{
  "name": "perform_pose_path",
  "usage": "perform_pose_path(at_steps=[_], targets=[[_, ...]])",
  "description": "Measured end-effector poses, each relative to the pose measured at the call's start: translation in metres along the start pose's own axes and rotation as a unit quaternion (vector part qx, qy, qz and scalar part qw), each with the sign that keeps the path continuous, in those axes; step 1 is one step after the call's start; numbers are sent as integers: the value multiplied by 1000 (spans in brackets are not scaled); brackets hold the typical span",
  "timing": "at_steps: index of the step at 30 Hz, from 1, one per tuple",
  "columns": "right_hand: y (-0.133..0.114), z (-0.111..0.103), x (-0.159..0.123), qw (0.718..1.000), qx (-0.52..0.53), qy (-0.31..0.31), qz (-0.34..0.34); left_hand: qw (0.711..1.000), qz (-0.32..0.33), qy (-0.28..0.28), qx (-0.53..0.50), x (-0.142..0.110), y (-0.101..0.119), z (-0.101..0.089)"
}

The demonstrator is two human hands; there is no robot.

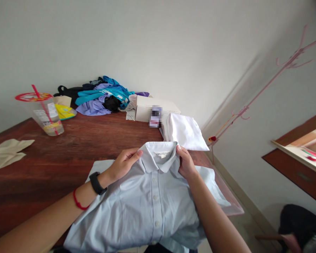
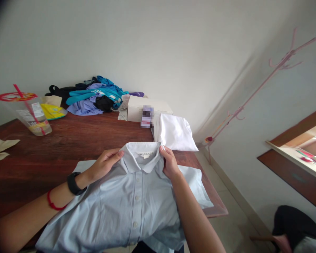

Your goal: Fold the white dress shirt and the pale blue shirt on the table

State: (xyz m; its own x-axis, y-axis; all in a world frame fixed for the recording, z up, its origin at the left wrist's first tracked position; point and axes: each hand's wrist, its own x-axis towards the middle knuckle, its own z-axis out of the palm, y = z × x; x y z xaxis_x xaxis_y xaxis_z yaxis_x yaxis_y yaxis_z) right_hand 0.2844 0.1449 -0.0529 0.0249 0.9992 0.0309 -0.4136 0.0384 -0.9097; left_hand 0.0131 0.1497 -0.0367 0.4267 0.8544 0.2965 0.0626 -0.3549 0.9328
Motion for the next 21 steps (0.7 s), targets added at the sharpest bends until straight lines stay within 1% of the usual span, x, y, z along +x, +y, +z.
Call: perform_pose_path(at_steps=[9, 15, 21], targets=[[-2, 3, -1, 1000, 15, 2, 17, 999, -7, 7, -31, 1, 1, -1], [-2, 3, -1, 999, 27, -8, 36, 1000, -3, 11, -26, 1, 2, -1], [-2, 4, -2, 999, 9, -18, 43, 999, -22, 12, -21, -1, 5, -1]])
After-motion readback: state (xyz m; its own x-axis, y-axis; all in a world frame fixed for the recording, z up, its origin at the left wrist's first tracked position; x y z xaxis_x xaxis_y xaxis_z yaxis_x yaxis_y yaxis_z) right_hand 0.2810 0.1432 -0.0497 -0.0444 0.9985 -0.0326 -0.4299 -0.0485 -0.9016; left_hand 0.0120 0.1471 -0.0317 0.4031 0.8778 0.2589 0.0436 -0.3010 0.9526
